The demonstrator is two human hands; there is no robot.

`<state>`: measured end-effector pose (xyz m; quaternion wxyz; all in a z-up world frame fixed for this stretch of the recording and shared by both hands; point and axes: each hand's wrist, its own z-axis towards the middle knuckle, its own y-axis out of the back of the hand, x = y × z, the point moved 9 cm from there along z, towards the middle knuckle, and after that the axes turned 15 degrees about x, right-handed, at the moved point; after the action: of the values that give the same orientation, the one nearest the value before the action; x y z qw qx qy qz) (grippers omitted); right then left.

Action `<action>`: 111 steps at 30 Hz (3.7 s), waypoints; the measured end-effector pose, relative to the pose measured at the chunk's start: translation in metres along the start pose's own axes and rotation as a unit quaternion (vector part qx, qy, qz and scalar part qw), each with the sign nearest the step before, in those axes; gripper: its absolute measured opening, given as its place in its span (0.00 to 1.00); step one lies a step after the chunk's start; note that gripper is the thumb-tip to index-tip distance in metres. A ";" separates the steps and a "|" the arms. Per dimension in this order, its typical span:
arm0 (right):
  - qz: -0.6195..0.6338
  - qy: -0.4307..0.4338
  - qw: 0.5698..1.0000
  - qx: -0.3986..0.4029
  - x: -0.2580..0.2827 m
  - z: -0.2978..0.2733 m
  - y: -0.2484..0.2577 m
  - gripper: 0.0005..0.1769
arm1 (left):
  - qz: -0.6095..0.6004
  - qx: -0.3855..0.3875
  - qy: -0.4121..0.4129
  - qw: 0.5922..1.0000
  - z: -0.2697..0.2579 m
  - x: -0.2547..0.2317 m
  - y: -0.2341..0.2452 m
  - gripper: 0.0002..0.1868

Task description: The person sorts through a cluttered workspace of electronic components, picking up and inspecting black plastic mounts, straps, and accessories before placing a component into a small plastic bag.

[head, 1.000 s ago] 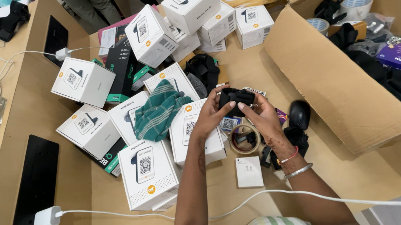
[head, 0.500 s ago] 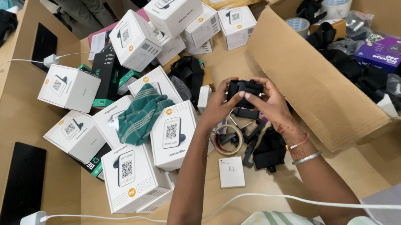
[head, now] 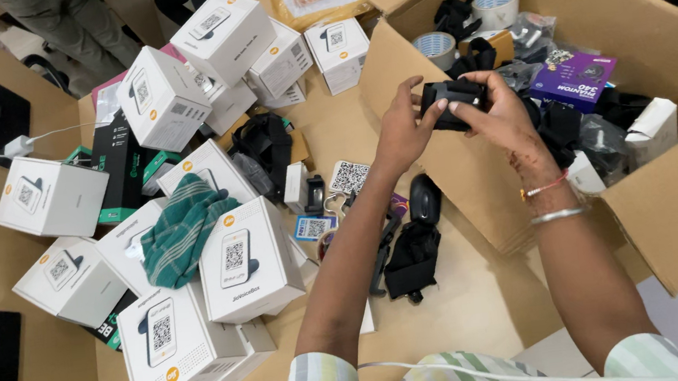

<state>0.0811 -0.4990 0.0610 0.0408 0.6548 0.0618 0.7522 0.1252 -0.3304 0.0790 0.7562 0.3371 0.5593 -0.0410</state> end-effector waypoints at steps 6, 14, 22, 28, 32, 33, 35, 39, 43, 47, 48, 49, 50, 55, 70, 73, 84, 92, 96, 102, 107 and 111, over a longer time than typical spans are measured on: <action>0.120 -0.086 0.981 -0.125 -0.060 0.029 0.105 0.26 | 0.245 0.016 -0.065 0.967 0.044 -0.024 -0.059 0.38; 0.208 -0.187 0.950 -0.142 -0.153 0.068 0.163 0.18 | 0.431 0.262 0.121 0.855 0.069 0.012 -0.142 0.36; 0.347 -0.218 0.890 -0.200 -0.188 0.081 0.171 0.26 | 0.427 0.306 0.208 0.825 0.077 0.016 -0.147 0.33; 0.364 -0.144 0.894 -0.216 -0.187 0.087 0.181 0.29 | 0.403 0.319 0.216 0.830 0.074 0.012 -0.145 0.32; 0.361 -0.164 0.891 -0.222 -0.194 0.084 0.184 0.29 | 0.399 0.324 0.220 0.829 0.070 0.009 -0.142 0.31; 0.361 -0.165 0.890 -0.223 -0.195 0.083 0.184 0.29 | 0.398 0.326 0.221 0.829 0.070 0.008 -0.142 0.31; 0.366 -0.164 0.889 -0.220 -0.195 0.083 0.183 0.29 | 0.392 0.328 0.225 0.829 0.071 0.007 -0.140 0.32; 0.369 -0.126 0.896 -0.214 -0.192 0.087 0.186 0.29 | 0.380 0.330 0.224 0.834 0.069 0.005 -0.138 0.31; 0.209 -0.075 0.936 -0.275 -0.175 0.086 0.199 0.31 | 0.362 0.330 0.232 0.841 0.066 0.006 -0.137 0.31; 0.340 -0.155 0.905 -0.202 -0.189 0.083 0.179 0.30 | 0.349 0.334 0.245 0.841 0.069 0.008 -0.139 0.31; 0.363 -0.167 0.894 -0.200 -0.194 0.082 0.174 0.31 | 0.347 0.335 0.248 0.840 0.070 0.009 -0.140 0.31; 0.386 -0.180 0.883 -0.198 -0.200 0.081 0.170 0.31 | 0.344 0.333 0.254 0.840 0.072 0.010 -0.140 0.32; 0.389 -0.165 0.885 -0.197 -0.202 0.082 0.172 0.32 | 0.340 0.331 0.261 0.841 0.073 0.011 -0.141 0.32; 0.472 -0.067 0.864 -0.160 -0.214 0.102 0.184 0.35 | 0.325 0.331 0.261 0.846 0.073 0.013 -0.142 0.32; 0.542 -0.067 0.804 -0.233 -0.232 0.095 0.190 0.44 | 0.303 0.339 0.251 0.854 0.071 0.014 -0.139 0.33; 0.485 -0.099 0.835 -0.239 -0.231 0.094 0.193 0.41 | 0.300 0.341 0.247 0.856 0.071 0.014 -0.139 0.34; 0.155 -0.159 0.906 -0.360 -0.195 0.078 0.207 0.20 | 0.279 0.331 0.237 0.870 0.070 0.013 -0.138 0.34; 0.176 0.021 0.952 -0.250 -0.100 0.092 0.166 0.10 | 0.293 0.248 0.112 0.917 0.090 0.046 -0.155 0.34; 0.140 0.094 0.971 -0.172 -0.057 0.089 0.131 0.10 | 0.317 0.172 0.023 0.932 0.092 0.052 -0.161 0.34; 0.070 0.115 0.987 -0.084 -0.031 0.085 0.078 0.08 | 0.322 0.107 0.018 0.940 0.061 0.034 -0.140 0.33; 0.020 0.122 0.992 -0.014 -0.016 0.082 0.047 0.06 | 0.341 0.157 0.044 0.926 0.028 0.014 -0.121 0.32; -0.027 0.149 0.988 0.020 -0.006 0.078 0.037 0.05 | 0.396 0.176 0.003 0.901 0.012 0.004 -0.111 0.30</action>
<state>0.1594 -0.5334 0.0713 0.0383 0.5344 0.1003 0.8384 0.0882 -0.4213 0.0261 0.6365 0.6586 0.3656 0.1652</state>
